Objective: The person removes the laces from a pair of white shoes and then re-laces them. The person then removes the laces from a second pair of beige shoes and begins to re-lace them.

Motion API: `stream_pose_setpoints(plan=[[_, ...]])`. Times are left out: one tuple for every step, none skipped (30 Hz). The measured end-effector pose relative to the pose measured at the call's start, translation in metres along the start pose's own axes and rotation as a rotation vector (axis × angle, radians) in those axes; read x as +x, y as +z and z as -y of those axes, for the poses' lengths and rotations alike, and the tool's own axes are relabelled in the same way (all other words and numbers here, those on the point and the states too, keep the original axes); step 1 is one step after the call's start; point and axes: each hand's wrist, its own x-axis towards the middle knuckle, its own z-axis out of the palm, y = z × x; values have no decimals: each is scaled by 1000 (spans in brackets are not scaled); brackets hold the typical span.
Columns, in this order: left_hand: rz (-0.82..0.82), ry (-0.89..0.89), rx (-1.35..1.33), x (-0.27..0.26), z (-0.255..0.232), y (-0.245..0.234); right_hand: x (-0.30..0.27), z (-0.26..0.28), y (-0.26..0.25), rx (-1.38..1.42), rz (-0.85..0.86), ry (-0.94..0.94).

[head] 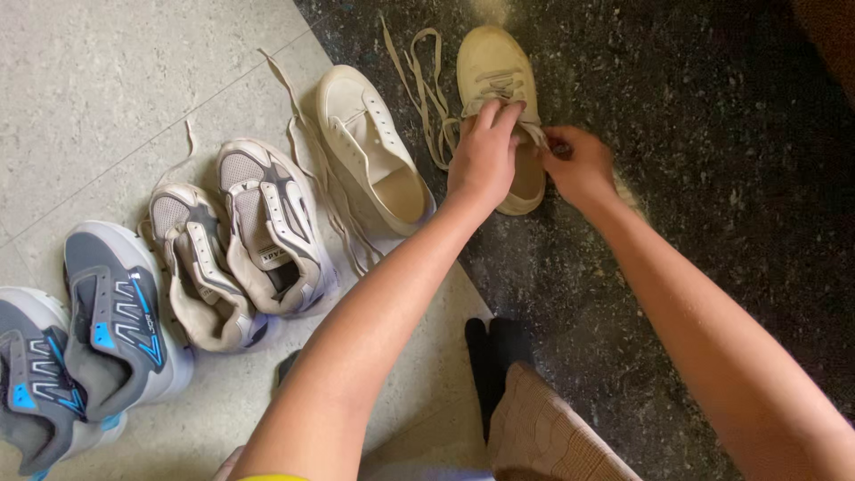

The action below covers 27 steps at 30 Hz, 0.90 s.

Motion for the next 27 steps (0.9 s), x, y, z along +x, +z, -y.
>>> stream_pose_setpoints(plan=[[-4,-9,-9,0,-1,-3,-1,4,-2,38,6,46],[-9,-18,-17,0,-2,-5,-1,8,-4,75,12,92],[-15,-27,-27,1,-3,-8,-2,12,-5,111,18,136],[-7,-55,-24,3,-5,-10,-2,15,-6,144,13,131],[-2,-83,-23,5,-6,-12,-2,17,-9,175,7,125],[4,-110,-22,7,-7,-13,-3,18,-11,206,0,119],[-16,-101,-42,9,-8,-14,-3,18,-14,242,5,107],[-35,-93,-63,11,-8,-16,-3,19,-16,278,10,94],[-56,-84,-84,13,-7,-18,-2,19,-18,314,15,81],[-50,-91,-100,14,-7,-19,-2,19,-19,295,15,81],[-44,-100,-117,14,-6,-20,-2,18,-20,275,18,81],[-38,-109,-134,13,-5,-20,-2,17,-20,255,20,82],[-59,-88,-128,13,-5,-20,-1,17,-18,236,21,46],[-79,-67,-122,11,-5,-20,-1,16,-15,217,23,10],[-100,-49,-115,9,-4,-20,-1,15,-12,199,27,-26],[-101,-65,-117,8,-5,-19,-1,12,-11,148,49,-63],[-102,-81,-116,7,-4,-19,-1,10,-9,98,71,-101],[-104,-97,-116,6,-4,-18,0,9,-7,48,94,-139],[-121,-129,-172,7,-3,-17,1,7,-5,-4,67,-170],[-138,-162,-227,9,-3,-14,2,5,-3,-56,40,-201],[-155,-193,-283,10,-2,-12,3,4,-1,-109,12,-233],[-153,-204,-286,10,0,-10,3,4,2,-165,28,-184],[-151,-217,-290,9,2,-7,1,3,3,-222,44,-134],[-148,-229,-294,8,4,-4,-1,3,4,-280,60,-84],[-143,-235,-285,7,5,0,-4,4,4,-280,85,-60],[-138,-241,-275,6,5,5,-8,4,4,-280,110,-35],[-136,-246,-263,6,7,7,-13,7,5,-278,135,-14]])
